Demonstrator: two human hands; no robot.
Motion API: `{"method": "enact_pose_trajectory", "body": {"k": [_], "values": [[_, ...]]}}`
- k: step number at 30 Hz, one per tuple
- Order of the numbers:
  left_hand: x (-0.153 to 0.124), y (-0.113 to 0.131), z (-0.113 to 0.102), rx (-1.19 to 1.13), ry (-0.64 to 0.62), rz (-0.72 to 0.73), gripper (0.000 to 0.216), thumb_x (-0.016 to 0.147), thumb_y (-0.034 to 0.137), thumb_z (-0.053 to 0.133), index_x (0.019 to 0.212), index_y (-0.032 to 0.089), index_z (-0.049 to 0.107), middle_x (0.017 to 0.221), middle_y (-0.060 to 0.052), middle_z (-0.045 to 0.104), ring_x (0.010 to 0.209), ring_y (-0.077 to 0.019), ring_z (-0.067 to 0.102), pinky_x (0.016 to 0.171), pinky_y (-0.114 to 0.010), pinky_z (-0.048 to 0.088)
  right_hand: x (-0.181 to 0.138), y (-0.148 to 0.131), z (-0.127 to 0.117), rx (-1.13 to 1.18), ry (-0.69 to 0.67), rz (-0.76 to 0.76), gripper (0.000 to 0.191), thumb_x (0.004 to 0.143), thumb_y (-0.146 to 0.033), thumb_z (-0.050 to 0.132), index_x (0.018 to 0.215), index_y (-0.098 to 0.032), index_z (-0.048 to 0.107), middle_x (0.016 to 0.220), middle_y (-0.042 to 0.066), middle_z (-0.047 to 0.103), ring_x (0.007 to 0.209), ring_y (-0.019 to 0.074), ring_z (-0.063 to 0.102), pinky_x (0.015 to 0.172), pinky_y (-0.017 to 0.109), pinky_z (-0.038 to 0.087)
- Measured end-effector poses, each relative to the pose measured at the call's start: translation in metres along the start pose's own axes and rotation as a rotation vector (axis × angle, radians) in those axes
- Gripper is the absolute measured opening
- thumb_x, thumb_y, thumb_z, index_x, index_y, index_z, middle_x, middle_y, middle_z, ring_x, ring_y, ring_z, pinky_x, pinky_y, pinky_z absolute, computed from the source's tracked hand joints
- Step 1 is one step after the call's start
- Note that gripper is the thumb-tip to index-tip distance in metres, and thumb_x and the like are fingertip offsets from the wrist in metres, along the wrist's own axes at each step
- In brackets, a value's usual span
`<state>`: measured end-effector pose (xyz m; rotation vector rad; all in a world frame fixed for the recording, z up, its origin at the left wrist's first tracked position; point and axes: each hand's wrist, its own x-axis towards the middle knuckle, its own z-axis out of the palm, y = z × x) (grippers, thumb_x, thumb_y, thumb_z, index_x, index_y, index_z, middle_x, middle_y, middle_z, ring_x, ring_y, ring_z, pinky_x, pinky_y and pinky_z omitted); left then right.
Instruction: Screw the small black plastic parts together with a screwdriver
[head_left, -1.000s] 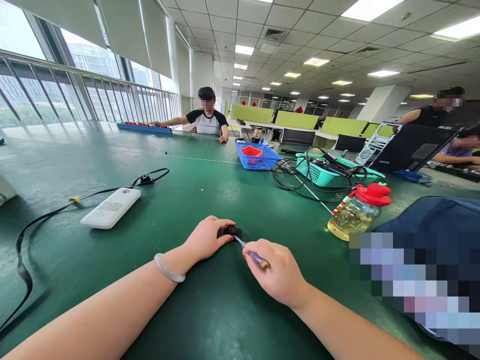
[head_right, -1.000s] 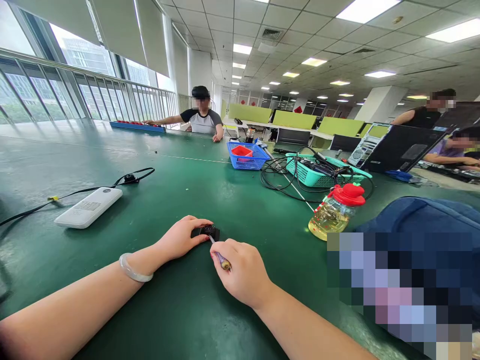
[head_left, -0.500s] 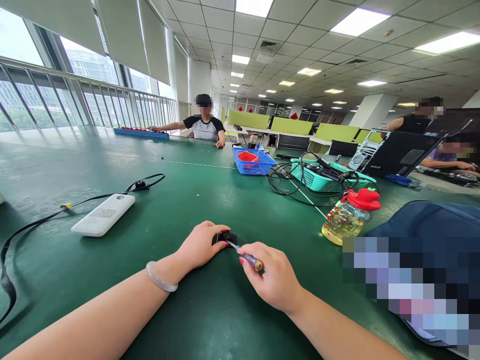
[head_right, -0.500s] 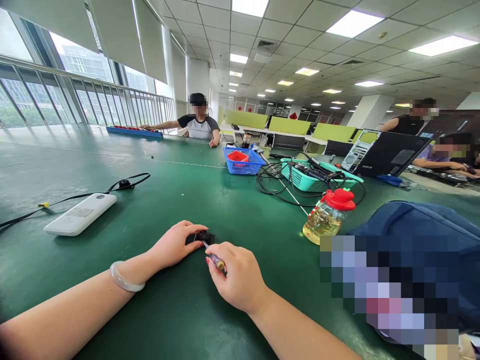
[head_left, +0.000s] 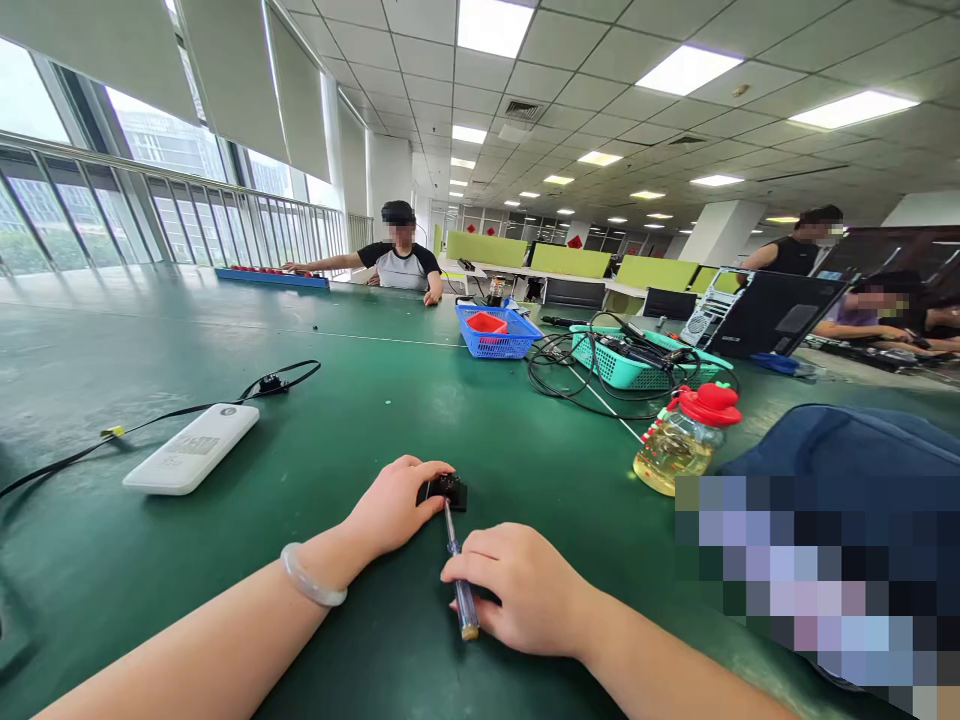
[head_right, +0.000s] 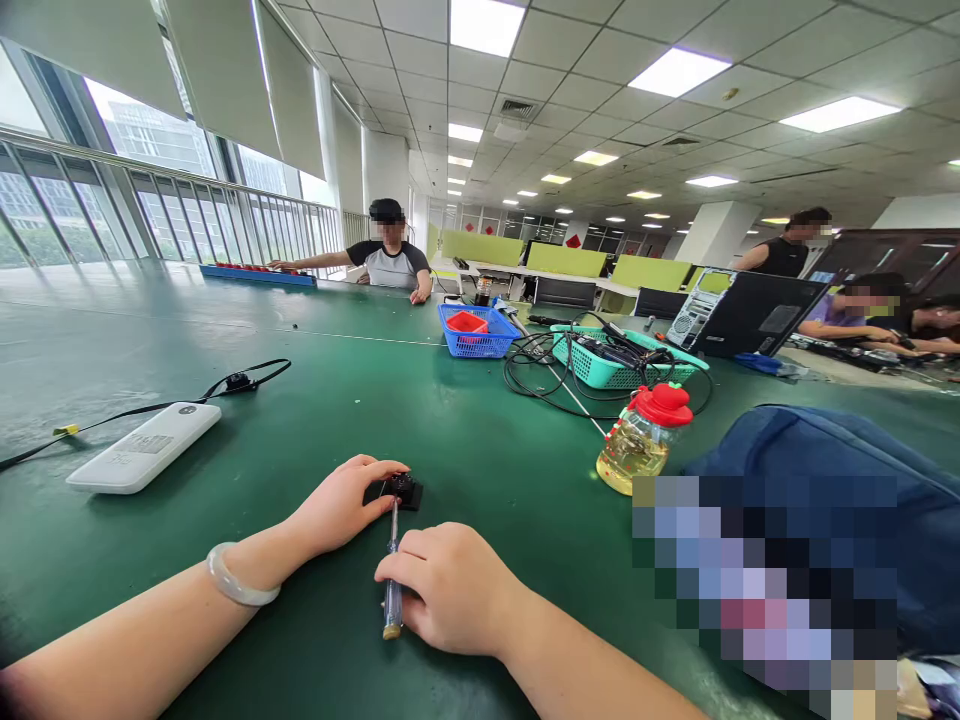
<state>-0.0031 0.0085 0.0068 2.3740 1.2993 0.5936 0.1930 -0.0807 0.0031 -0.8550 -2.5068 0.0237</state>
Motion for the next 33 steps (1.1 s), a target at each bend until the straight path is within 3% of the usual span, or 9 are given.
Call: {"method": "enact_pose_trajectory", "body": {"k": [3, 8, 11, 15, 20, 26, 28, 30, 33], "values": [[-0.001, 0.0, -0.001, -0.003, -0.003, -0.008, 0.04, 0.082, 0.026, 0.061, 0.121, 0.031, 0.064, 0.109, -0.005, 0.066, 0.104, -0.022, 0.06, 0.099, -0.037, 0.046, 0.001, -0.001, -0.001, 0.027, 0.023, 0.007, 0.02, 0.079, -0.023, 0.067, 0.098, -0.023, 0.065, 0.082, 0.001, 0.069, 0.068, 0.0157, 0.06, 0.065, 0.029, 0.043], [-0.001, 0.0, -0.002, -0.005, -0.016, -0.022, 0.039, 0.082, 0.026, 0.061, 0.121, 0.03, 0.065, 0.11, -0.005, 0.066, 0.106, -0.0224, 0.059, 0.1, -0.037, 0.045, 0.005, -0.004, -0.008, 0.14, 0.224, 0.093, 0.014, 0.083, -0.024, 0.064, 0.098, -0.022, 0.062, 0.082, 0.001, 0.069, 0.074, 0.0174, 0.059, 0.086, 0.038, 0.046], [-0.001, 0.0, -0.002, -0.012, -0.019, -0.013, 0.038, 0.083, 0.031, 0.061, 0.121, 0.03, 0.065, 0.11, -0.005, 0.066, 0.105, -0.0227, 0.059, 0.099, -0.037, 0.046, 0.005, 0.0, -0.011, 0.213, 0.336, 0.281, 0.012, 0.088, -0.023, 0.056, 0.098, -0.022, 0.063, 0.084, 0.003, 0.068, 0.078, 0.0178, 0.06, 0.079, 0.033, 0.049], [-0.002, -0.001, -0.002, -0.027, -0.022, -0.01, 0.037, 0.084, 0.036, 0.061, 0.12, 0.03, 0.065, 0.109, -0.006, 0.066, 0.104, -0.0233, 0.059, 0.098, -0.038, 0.047, 0.004, 0.011, -0.009, 0.424, 0.404, 0.533, 0.021, 0.095, -0.036, 0.048, 0.095, -0.021, 0.064, 0.08, 0.003, 0.066, 0.074, 0.0166, 0.062, 0.068, 0.027, 0.05], [-0.002, -0.001, -0.003, -0.031, -0.016, 0.0, 0.036, 0.083, 0.037, 0.061, 0.118, 0.03, 0.065, 0.108, -0.007, 0.066, 0.103, -0.024, 0.059, 0.097, -0.04, 0.047, 0.002, 0.022, -0.002, 0.626, 0.47, 0.642, 0.033, 0.095, -0.05, 0.047, 0.096, -0.02, 0.062, 0.073, 0.003, 0.064, 0.069, 0.0174, 0.062, 0.067, 0.029, 0.052], [-0.003, -0.003, 0.0, -0.035, -0.007, 0.018, 0.037, 0.083, 0.037, 0.062, 0.119, 0.03, 0.064, 0.109, -0.006, 0.066, 0.105, -0.0237, 0.059, 0.099, -0.04, 0.046, 0.002, 0.015, -0.004, 0.584, 0.374, 0.557, 0.031, 0.093, -0.048, 0.049, 0.094, -0.021, 0.063, 0.074, 0.003, 0.063, 0.069, 0.0172, 0.061, 0.068, 0.03, 0.052], [-0.002, -0.004, 0.001, -0.04, -0.003, 0.01, 0.038, 0.083, 0.036, 0.062, 0.12, 0.03, 0.064, 0.109, -0.006, 0.066, 0.105, -0.0237, 0.059, 0.098, -0.04, 0.046, 0.002, 0.01, -0.007, 0.505, 0.288, 0.455, 0.023, 0.09, -0.044, 0.054, 0.092, -0.022, 0.062, 0.073, 0.0, 0.062, 0.069, 0.0161, 0.06, 0.083, 0.038, 0.051], [-0.002, -0.004, 0.001, -0.038, -0.005, -0.004, 0.04, 0.082, 0.033, 0.063, 0.122, 0.03, 0.063, 0.11, -0.006, 0.066, 0.106, -0.0238, 0.059, 0.098, -0.039, 0.046, 0.003, 0.005, -0.009, 0.428, 0.179, 0.346, 0.019, 0.084, -0.04, 0.063, 0.09, -0.023, 0.059, 0.072, -0.003, 0.061, 0.069, 0.015, 0.06, 0.101, 0.049, 0.041], [-0.002, -0.001, -0.001, -0.031, -0.017, -0.014, 0.042, 0.082, 0.029, 0.062, 0.124, 0.029, 0.063, 0.111, -0.007, 0.066, 0.106, -0.0233, 0.059, 0.099, -0.039, 0.046, 0.004, -0.001, -0.01, 0.346, 0.016, 0.265, 0.03, 0.073, -0.038, 0.077, 0.09, -0.023, 0.057, 0.075, -0.004, 0.062, 0.072, 0.015, 0.061, 0.109, 0.054, 0.03]]}}
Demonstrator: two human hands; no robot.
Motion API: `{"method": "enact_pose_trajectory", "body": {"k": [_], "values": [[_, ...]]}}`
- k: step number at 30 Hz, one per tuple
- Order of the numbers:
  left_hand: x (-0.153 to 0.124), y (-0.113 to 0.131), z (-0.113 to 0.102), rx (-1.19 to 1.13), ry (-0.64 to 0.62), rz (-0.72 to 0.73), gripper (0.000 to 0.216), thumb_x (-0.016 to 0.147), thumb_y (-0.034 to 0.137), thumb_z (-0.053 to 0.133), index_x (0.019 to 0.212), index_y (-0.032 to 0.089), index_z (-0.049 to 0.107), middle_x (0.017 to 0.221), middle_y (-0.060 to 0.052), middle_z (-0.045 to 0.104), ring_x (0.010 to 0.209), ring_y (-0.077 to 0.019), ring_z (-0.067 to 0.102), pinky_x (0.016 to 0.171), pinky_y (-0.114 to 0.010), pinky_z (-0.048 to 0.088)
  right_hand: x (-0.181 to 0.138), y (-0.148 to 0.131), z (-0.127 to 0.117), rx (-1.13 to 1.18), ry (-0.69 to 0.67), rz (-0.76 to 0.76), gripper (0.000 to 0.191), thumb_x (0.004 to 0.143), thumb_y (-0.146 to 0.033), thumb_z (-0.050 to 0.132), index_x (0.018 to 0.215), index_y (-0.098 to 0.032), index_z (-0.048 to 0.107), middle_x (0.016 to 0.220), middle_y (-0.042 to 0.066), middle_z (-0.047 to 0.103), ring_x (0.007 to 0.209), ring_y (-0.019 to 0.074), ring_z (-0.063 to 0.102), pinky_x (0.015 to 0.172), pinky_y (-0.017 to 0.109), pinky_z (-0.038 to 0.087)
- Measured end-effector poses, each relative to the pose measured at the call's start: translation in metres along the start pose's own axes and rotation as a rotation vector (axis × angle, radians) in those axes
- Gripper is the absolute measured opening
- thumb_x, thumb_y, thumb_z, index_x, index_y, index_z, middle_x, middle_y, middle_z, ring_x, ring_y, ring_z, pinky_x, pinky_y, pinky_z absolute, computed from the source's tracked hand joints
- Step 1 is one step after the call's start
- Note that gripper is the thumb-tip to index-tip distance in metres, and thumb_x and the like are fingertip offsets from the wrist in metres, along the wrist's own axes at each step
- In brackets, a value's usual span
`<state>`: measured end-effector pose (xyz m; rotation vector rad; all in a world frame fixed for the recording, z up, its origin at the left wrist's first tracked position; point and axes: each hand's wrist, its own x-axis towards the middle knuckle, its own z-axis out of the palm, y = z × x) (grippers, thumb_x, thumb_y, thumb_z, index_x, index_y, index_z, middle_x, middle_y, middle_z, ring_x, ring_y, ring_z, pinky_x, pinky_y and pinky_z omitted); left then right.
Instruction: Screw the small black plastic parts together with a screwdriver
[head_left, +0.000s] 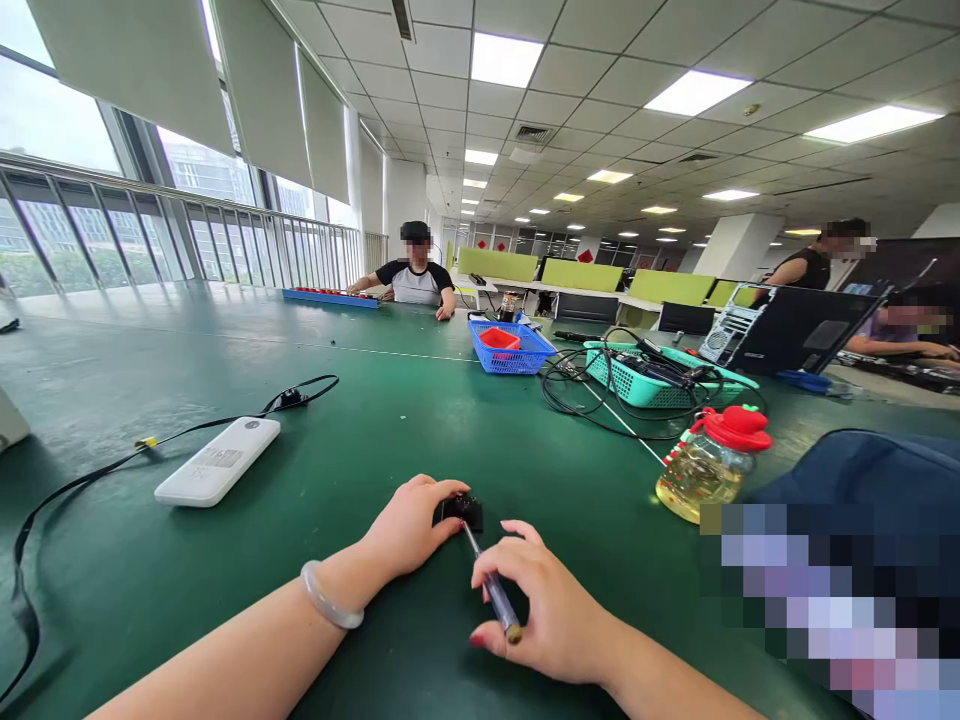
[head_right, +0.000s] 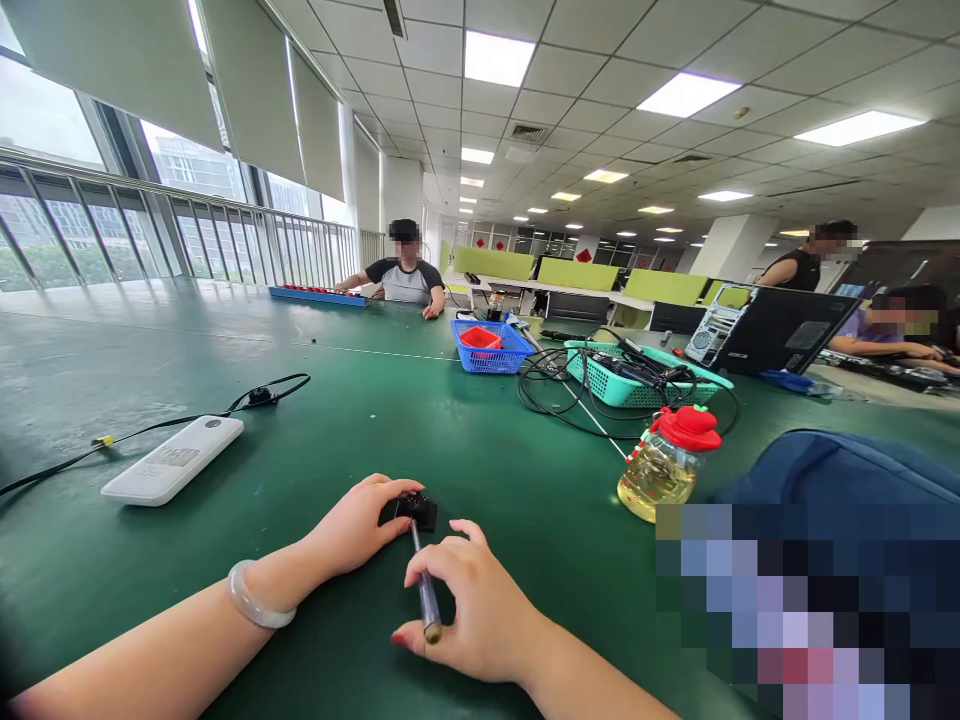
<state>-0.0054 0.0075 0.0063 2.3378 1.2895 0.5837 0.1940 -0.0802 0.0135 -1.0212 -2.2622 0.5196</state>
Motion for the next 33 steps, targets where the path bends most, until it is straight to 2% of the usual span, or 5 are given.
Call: {"method": "enact_pose_trajectory", "body": {"k": [4, 9, 16, 24, 33], "values": [[0.0, 0.003, -0.0023, 0.011, -0.017, -0.006, 0.041, 0.082, 0.028, 0.061, 0.123, 0.029, 0.063, 0.11, -0.007, 0.066, 0.105, -0.0226, 0.059, 0.098, -0.038, 0.047, -0.0012, -0.0003, 0.0016, -0.075, -0.096, -0.022, 0.042, 0.063, -0.035, 0.087, 0.091, -0.024, 0.058, 0.079, -0.004, 0.063, 0.079, 0.0165, 0.062, 0.11, 0.053, 0.028], [-0.0002, 0.0027, -0.0031, 0.015, -0.015, 0.005, 0.038, 0.083, 0.029, 0.06, 0.121, 0.029, 0.065, 0.109, -0.006, 0.067, 0.104, -0.0225, 0.059, 0.098, -0.038, 0.047, -0.0009, 0.0003, 0.0011, -0.077, -0.095, -0.041, 0.044, 0.064, -0.037, 0.086, 0.094, -0.025, 0.057, 0.083, -0.002, 0.064, 0.08, 0.0176, 0.062, 0.109, 0.054, 0.03], [0.0006, 0.0004, -0.0009, 0.017, -0.01, 0.008, 0.036, 0.083, 0.031, 0.061, 0.119, 0.029, 0.065, 0.109, -0.007, 0.067, 0.103, -0.0225, 0.06, 0.097, -0.038, 0.047, -0.0002, -0.0026, 0.0002, -0.03, 0.032, 0.003, 0.014, 0.084, -0.021, 0.061, 0.088, -0.025, 0.047, 0.078, -0.005, 0.061, 0.073, 0.0132, 0.058, 0.108, 0.051, 0.033], [0.0001, 0.0009, -0.0011, 0.017, -0.009, -0.002, 0.038, 0.082, 0.029, 0.061, 0.12, 0.03, 0.065, 0.109, -0.006, 0.067, 0.104, -0.023, 0.06, 0.097, -0.038, 0.047, -0.0028, -0.0037, -0.0003, -0.09, 0.068, -0.058, 0.011, 0.086, -0.025, 0.056, 0.088, -0.025, 0.045, 0.073, -0.005, 0.057, 0.066, 0.0124, 0.054, 0.103, 0.048, 0.04], [0.0005, 0.0011, -0.0014, 0.021, -0.01, 0.001, 0.039, 0.082, 0.027, 0.061, 0.12, 0.029, 0.065, 0.109, -0.006, 0.067, 0.104, -0.0225, 0.06, 0.096, -0.036, 0.048, -0.0023, -0.0048, 0.0015, -0.22, 0.105, -0.058, 0.009, 0.086, -0.019, 0.052, 0.087, -0.025, 0.045, 0.068, -0.006, 0.054, 0.062, 0.0125, 0.052, 0.1, 0.047, 0.042]]}}
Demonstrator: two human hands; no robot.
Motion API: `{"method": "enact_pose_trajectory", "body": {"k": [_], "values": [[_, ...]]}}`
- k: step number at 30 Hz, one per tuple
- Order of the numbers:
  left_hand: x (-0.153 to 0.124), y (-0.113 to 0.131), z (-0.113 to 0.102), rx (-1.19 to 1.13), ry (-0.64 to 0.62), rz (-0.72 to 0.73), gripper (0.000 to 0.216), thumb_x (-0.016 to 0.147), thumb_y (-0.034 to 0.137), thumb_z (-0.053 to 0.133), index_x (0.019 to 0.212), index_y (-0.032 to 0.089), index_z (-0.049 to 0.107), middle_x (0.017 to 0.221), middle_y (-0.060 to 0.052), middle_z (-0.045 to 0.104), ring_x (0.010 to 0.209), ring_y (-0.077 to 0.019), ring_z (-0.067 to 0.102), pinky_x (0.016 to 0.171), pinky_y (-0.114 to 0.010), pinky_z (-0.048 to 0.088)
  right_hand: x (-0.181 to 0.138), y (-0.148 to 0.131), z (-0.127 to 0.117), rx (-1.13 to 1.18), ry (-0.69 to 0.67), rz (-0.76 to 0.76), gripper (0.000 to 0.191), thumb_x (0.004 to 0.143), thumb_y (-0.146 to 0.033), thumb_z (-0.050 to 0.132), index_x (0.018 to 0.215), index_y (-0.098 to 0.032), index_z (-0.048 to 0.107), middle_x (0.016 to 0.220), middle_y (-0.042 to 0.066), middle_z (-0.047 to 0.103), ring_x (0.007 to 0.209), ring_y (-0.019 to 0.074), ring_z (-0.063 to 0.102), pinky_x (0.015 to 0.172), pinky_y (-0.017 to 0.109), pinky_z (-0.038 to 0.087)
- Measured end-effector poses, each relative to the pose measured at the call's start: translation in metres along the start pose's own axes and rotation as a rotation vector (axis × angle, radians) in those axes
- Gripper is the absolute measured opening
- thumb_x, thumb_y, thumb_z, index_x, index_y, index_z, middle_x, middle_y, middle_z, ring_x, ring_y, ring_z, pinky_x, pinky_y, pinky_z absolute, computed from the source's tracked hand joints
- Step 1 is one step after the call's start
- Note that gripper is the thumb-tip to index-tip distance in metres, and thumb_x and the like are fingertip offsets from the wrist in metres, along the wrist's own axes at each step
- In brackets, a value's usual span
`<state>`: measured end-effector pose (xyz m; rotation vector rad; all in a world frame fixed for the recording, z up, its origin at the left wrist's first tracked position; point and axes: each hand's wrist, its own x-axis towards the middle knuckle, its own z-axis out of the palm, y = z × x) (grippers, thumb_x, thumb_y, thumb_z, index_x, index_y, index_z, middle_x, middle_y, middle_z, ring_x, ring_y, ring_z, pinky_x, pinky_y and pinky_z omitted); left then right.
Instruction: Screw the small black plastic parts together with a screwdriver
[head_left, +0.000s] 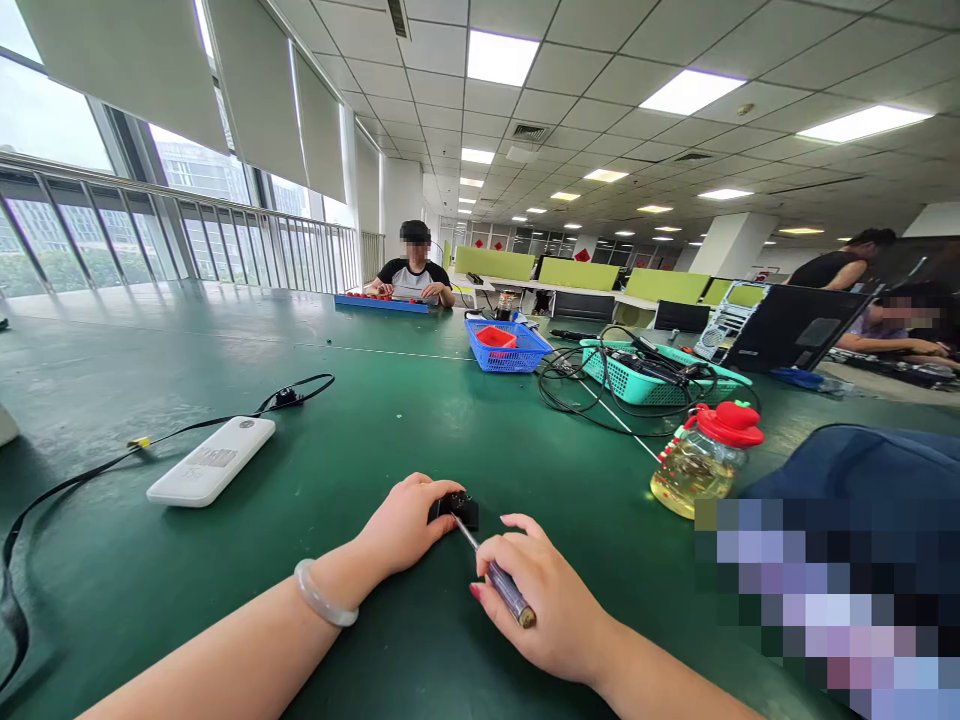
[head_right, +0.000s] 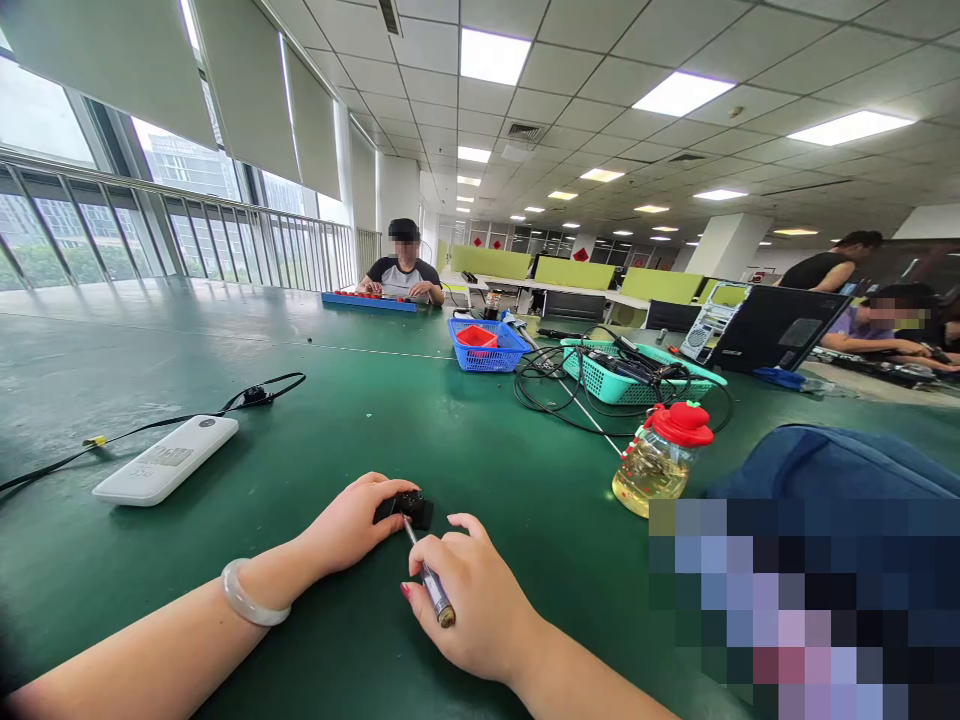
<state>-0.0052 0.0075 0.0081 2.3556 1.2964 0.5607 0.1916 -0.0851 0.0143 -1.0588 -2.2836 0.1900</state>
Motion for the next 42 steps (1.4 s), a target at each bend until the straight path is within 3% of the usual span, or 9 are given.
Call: {"method": "enact_pose_trajectory", "body": {"k": [16, 30, 42], "values": [[-0.0007, 0.0027, -0.0017, 0.011, -0.004, -0.011, 0.037, 0.083, 0.03, 0.062, 0.12, 0.03, 0.066, 0.11, -0.006, 0.067, 0.106, -0.0235, 0.06, 0.098, -0.037, 0.047, -0.0001, -0.0013, 0.0003, -0.088, 0.007, -0.006, 0.01, 0.086, -0.015, 0.053, 0.089, -0.024, 0.05, 0.074, -0.003, 0.063, 0.068, 0.0147, 0.057, 0.103, 0.049, 0.036], [-0.0008, 0.0018, -0.0007, -0.01, 0.002, 0.009, 0.038, 0.083, 0.031, 0.062, 0.121, 0.03, 0.064, 0.109, -0.005, 0.067, 0.105, -0.0232, 0.059, 0.097, -0.038, 0.047, 0.0001, -0.0048, -0.0022, -0.093, 0.149, -0.006, 0.011, 0.088, -0.013, 0.049, 0.088, -0.024, 0.05, 0.07, -0.005, 0.062, 0.062, 0.0131, 0.055, 0.101, 0.047, 0.037], [-0.0007, -0.0006, 0.0013, -0.019, 0.0, 0.016, 0.04, 0.083, 0.029, 0.062, 0.122, 0.029, 0.063, 0.111, -0.006, 0.067, 0.105, -0.0234, 0.06, 0.098, -0.038, 0.047, 0.0005, -0.004, -0.0012, -0.104, 0.126, -0.013, 0.012, 0.086, -0.012, 0.051, 0.086, -0.024, 0.052, 0.069, -0.005, 0.061, 0.063, 0.0131, 0.055, 0.101, 0.047, 0.037]]}}
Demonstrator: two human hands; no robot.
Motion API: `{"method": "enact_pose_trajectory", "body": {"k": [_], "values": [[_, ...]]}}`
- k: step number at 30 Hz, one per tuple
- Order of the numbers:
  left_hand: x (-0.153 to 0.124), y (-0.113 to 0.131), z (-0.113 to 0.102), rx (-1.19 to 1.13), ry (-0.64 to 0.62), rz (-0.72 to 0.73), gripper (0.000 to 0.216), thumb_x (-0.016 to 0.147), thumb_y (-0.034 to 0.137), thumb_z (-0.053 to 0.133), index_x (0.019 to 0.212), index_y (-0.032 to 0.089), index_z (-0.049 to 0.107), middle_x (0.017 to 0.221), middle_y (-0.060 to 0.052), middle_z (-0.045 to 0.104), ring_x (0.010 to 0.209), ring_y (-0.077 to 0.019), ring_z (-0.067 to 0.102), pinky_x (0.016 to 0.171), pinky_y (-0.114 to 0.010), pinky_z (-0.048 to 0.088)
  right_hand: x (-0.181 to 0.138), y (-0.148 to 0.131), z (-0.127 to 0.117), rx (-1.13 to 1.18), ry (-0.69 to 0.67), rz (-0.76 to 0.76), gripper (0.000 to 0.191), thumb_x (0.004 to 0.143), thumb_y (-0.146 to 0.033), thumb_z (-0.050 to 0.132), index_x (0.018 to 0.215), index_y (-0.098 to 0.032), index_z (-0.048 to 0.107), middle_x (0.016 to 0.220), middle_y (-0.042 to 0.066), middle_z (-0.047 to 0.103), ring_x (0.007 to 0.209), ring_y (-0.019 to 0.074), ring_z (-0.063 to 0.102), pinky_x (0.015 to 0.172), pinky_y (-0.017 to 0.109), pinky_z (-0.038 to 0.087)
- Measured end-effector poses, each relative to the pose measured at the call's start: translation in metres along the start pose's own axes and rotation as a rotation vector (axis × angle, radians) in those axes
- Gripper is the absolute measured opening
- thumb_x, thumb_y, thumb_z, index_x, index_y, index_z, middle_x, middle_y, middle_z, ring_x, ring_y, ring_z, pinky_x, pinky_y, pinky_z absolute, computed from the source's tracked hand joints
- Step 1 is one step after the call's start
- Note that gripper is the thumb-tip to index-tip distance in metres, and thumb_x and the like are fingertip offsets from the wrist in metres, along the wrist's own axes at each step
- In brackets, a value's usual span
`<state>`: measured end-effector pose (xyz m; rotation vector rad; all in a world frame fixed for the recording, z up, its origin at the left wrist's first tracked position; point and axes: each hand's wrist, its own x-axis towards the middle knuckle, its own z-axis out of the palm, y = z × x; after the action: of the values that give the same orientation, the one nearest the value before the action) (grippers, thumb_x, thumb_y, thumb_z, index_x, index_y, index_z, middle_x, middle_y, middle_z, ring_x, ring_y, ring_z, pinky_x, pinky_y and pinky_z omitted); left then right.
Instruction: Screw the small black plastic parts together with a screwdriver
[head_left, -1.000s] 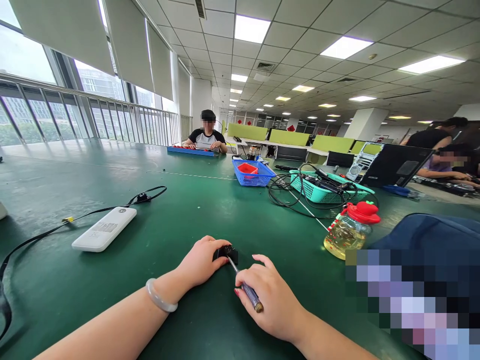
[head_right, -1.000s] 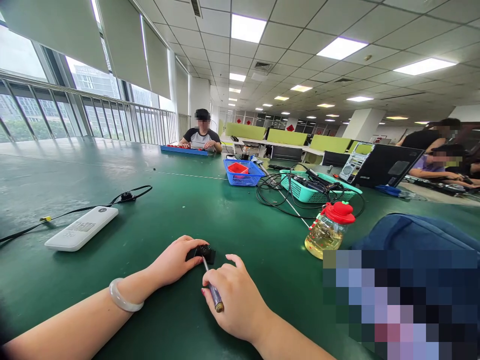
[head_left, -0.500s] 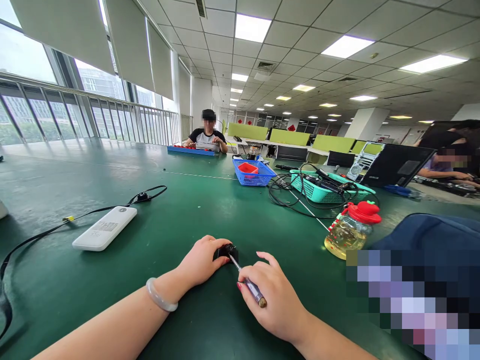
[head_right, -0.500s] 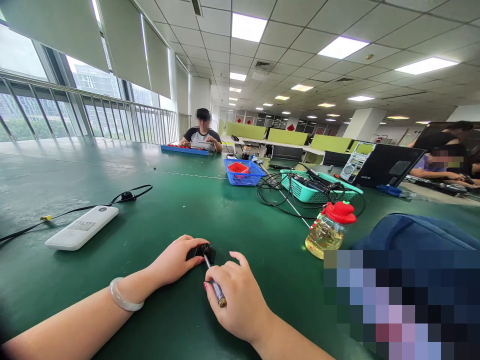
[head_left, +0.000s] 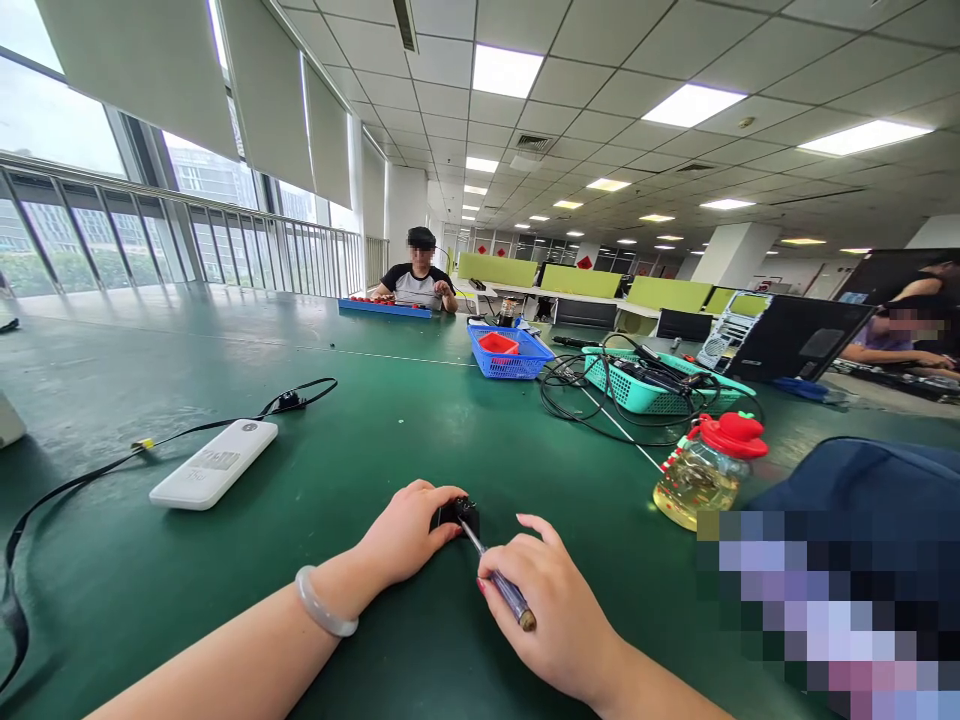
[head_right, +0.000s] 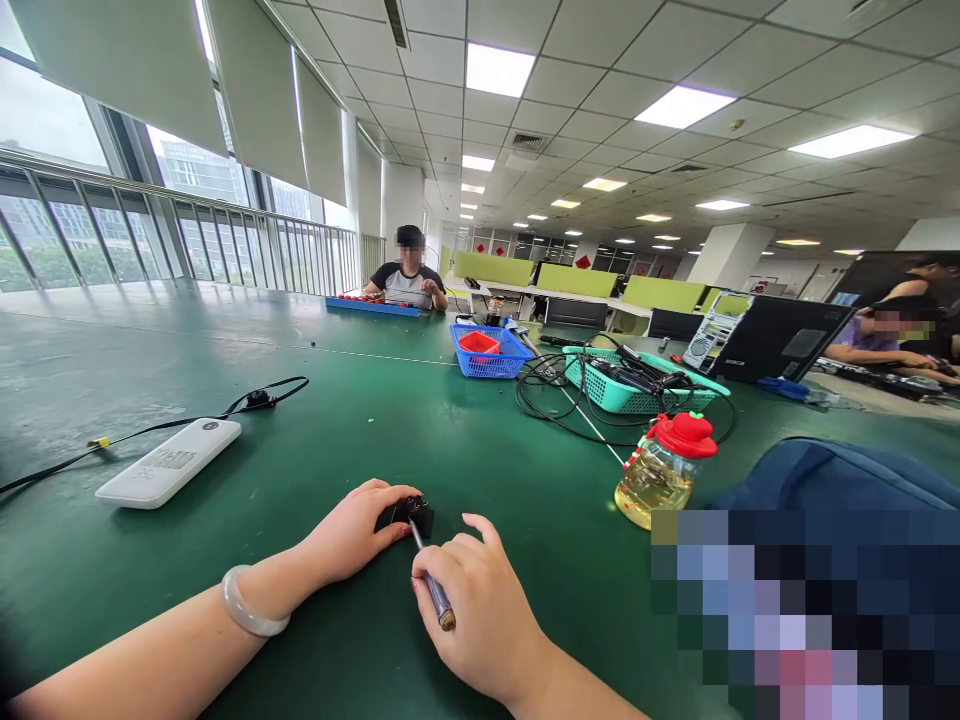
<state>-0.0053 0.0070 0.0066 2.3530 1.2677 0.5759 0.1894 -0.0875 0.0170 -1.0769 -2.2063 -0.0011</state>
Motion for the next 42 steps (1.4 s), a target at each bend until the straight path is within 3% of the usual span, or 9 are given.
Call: {"method": "enact_pose_trajectory", "body": {"k": [17, 42], "values": [[-0.0005, -0.0036, 0.0019, 0.001, 0.021, 0.011, 0.034, 0.084, 0.036, 0.061, 0.117, 0.028, 0.065, 0.107, -0.006, 0.066, 0.104, -0.0238, 0.059, 0.096, -0.039, 0.047, 0.0003, -0.0018, -0.001, -0.012, 0.061, -0.044, 0.013, 0.086, -0.011, 0.049, 0.085, -0.023, 0.049, 0.067, -0.006, 0.06, 0.059, 0.0124, 0.053, 0.1, 0.046, 0.039], [-0.0016, 0.0015, -0.002, -0.003, -0.002, -0.009, 0.035, 0.083, 0.031, 0.062, 0.118, 0.028, 0.064, 0.109, -0.006, 0.066, 0.106, -0.0244, 0.059, 0.098, -0.04, 0.046, 0.003, -0.0046, -0.0046, -0.028, 0.074, -0.045, 0.014, 0.086, -0.01, 0.048, 0.085, -0.024, 0.049, 0.069, -0.005, 0.061, 0.06, 0.0128, 0.056, 0.099, 0.045, 0.04]]}}
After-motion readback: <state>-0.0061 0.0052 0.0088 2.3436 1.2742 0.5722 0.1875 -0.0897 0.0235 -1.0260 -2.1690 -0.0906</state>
